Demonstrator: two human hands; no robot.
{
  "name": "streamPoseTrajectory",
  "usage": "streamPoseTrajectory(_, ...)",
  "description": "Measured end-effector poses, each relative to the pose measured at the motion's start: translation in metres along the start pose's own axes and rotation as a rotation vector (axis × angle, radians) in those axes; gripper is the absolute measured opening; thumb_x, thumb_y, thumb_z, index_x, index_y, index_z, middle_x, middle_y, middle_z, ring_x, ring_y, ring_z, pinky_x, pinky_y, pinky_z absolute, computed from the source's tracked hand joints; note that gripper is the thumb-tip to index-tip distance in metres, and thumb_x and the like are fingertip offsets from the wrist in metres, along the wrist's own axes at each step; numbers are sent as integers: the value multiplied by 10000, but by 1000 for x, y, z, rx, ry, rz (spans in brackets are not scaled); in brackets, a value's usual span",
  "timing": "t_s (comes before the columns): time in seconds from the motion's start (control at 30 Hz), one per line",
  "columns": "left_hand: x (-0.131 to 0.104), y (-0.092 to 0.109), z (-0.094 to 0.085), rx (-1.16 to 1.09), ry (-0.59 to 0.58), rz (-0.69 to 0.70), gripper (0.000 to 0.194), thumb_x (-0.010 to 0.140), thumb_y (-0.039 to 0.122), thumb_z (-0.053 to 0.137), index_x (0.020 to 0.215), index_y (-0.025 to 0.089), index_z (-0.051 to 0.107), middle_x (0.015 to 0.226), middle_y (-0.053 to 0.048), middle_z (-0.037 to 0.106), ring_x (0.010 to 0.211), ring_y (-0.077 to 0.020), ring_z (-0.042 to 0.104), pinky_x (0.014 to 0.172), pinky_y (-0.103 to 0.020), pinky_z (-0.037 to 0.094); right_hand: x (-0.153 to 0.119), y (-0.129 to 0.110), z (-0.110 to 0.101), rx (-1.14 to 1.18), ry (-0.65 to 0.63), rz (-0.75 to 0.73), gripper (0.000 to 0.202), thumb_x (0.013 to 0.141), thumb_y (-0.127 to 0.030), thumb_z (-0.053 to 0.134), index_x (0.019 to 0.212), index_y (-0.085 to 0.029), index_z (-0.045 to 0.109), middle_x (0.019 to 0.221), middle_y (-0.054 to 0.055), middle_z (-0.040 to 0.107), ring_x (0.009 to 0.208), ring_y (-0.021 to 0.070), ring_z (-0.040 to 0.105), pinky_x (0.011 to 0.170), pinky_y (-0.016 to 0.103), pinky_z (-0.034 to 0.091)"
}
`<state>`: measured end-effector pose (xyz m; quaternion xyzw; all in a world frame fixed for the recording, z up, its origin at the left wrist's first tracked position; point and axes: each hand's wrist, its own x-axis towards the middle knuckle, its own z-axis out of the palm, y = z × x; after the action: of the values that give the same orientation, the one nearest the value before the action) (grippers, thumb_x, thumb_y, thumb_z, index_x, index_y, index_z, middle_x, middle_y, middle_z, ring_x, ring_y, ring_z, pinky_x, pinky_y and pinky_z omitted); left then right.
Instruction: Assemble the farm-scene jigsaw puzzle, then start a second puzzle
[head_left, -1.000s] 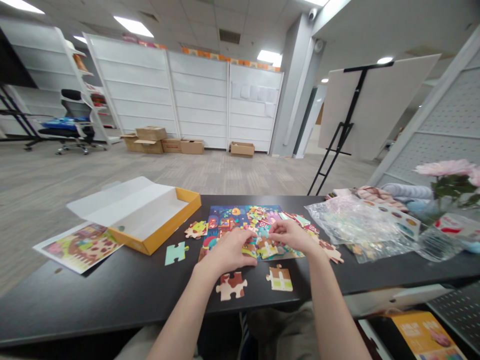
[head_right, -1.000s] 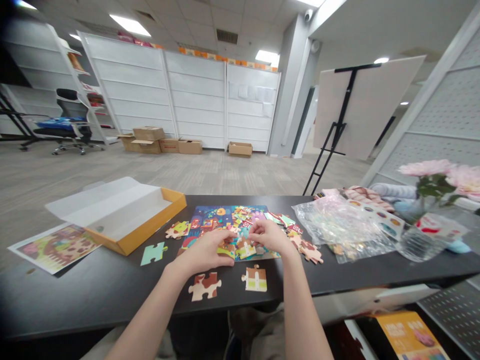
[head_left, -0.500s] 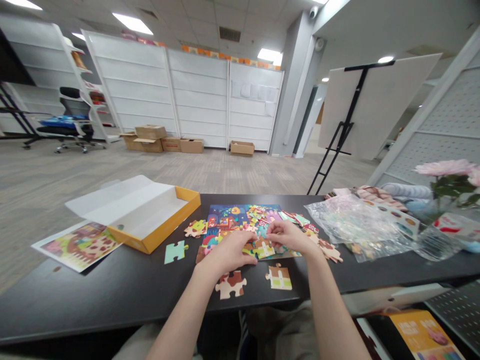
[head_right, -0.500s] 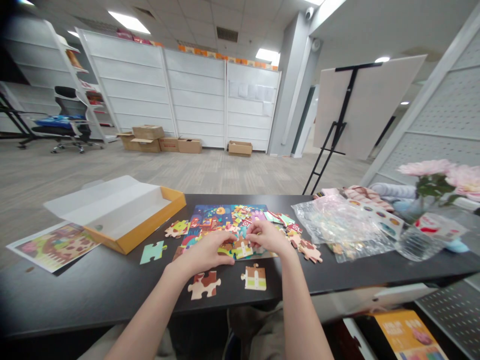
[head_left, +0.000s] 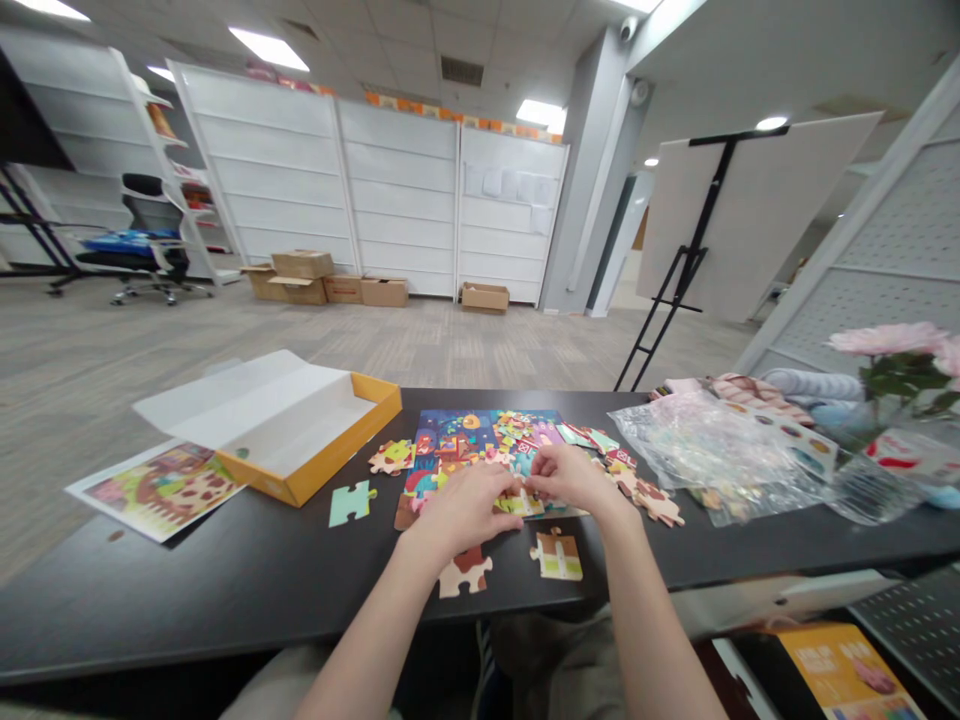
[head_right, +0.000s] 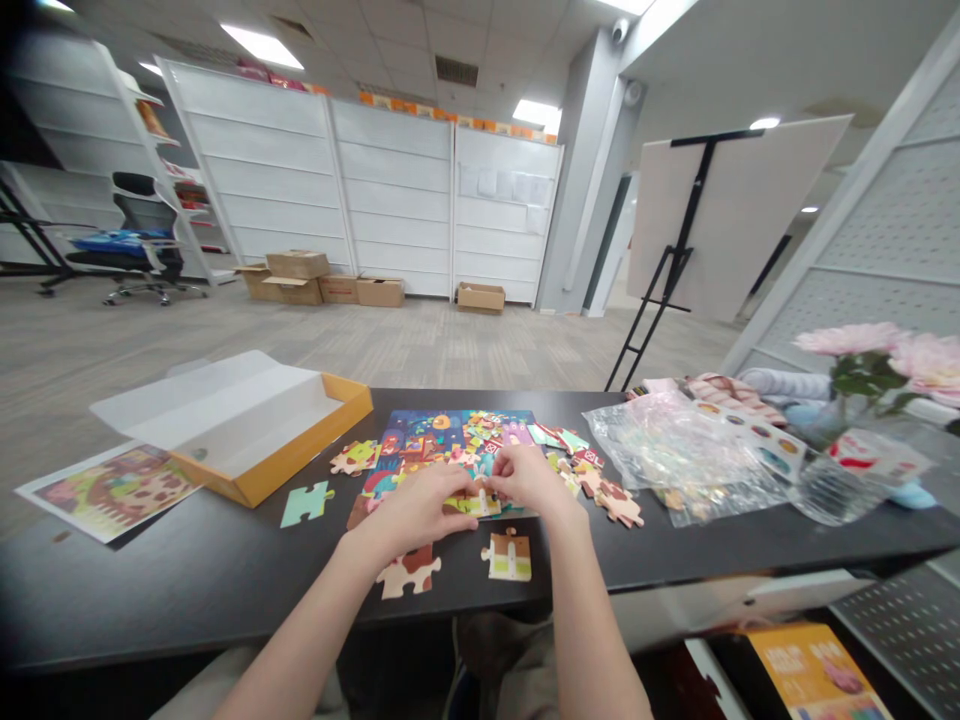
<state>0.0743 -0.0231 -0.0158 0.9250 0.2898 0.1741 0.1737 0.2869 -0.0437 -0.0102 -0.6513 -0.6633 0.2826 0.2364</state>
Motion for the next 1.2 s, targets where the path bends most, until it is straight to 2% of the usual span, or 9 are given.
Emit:
streamPoseTrajectory(0.2, -2, 1, 1, 27, 0, 43, 194, 851, 370, 716, 984, 230, 697, 976, -40, 712, 993, -237, 628, 880, -325, 455, -3, 5, -7, -234, 87, 6, 67, 705, -209, 725, 731, -188, 667, 663, 9, 707, 643, 159, 648, 570, 237, 415)
streamPoseTrajectory(0.37, -5, 1, 2, 26, 2, 65, 191, 915, 346, 641, 1047, 231, 718, 1061, -55, 711, 1047, -237, 619, 926, -344, 453, -6, 11, -14, -294, 113, 43, 67, 706, -200, 725, 753, -192, 679, 720, 14, 721, 675, 159, 640, 591, 234, 404)
streamPoseTrajectory(0.5, -5, 2, 3, 41, 7, 57, 180, 907, 344, 650, 1028, 237, 729, 1074, -61, 702, 1047, -243, 619, 923, -355, 455, -15, 7, -23, -241, 118, 37, 120, 729, -244, 729, 827, -186, 692, 756, 26, 720, 694, 168, 644, 612, 249, 412)
streamPoseTrajectory(0.57, -5, 1, 3, 29, 17, 43, 178, 882, 361, 681, 990, 226, 725, 1042, -58, 698, 1021, -236, 625, 898, -335, 464, -23, 3, -26, -186, 86, 14, 154, 730, -268, 735, 855, -187, 698, 771, 24, 716, 707, 170, 646, 626, 252, 421)
streamPoseTrajectory(0.63, -5, 0, 3, 15, 27, 11, 185, 847, 373, 720, 926, 206, 712, 985, -54, 694, 968, -226, 633, 849, -309, 474, -32, 1, -28, -136, 0, 12, 203, 699, -270, 759, 877, -191, 700, 789, 15, 715, 718, 170, 645, 632, 251, 428)
streamPoseTrajectory(0.77, -5, -3, 5, -4, 31, -16, 199, 817, 379, 749, 825, 190, 685, 896, -44, 690, 904, -213, 637, 803, -287, 475, -48, 1, -22, -79, -158, 96, 313, 602, -206, 794, 895, -196, 683, 801, -2, 698, 704, 162, 626, 589, 238, 412)
streamPoseTrajectory(0.87, -6, -4, 6, -15, 28, 1, 204, 822, 387, 742, 806, 192, 685, 899, -45, 695, 911, -212, 639, 829, -290, 473, -56, 0, -15, -103, -168, 149, 371, 543, -167, 807, 883, -200, 663, 807, -12, 677, 706, 152, 597, 574, 231, 388)
streamPoseTrajectory(1.0, -8, -1, 3, -15, 25, 2, 168, 848, 358, 713, 845, 192, 683, 934, -48, 694, 934, -214, 637, 833, -293, 471, -65, -10, -10, -240, -146, 176, 442, 497, -204, 853, 888, -221, 646, 873, -10, 680, 722, 157, 573, 571, 236, 346)
streamPoseTrajectory(1.2, -9, 2, 2, 28, 19, -3, 121, 877, 306, 643, 852, 189, 636, 917, -51, 664, 923, -215, 617, 810, -296, 457, -71, -34, -5, -415, -155, 220, 434, 526, -190, 830, 898, -228, 609, 868, -4, 682, 739, 173, 584, 579, 253, 301)
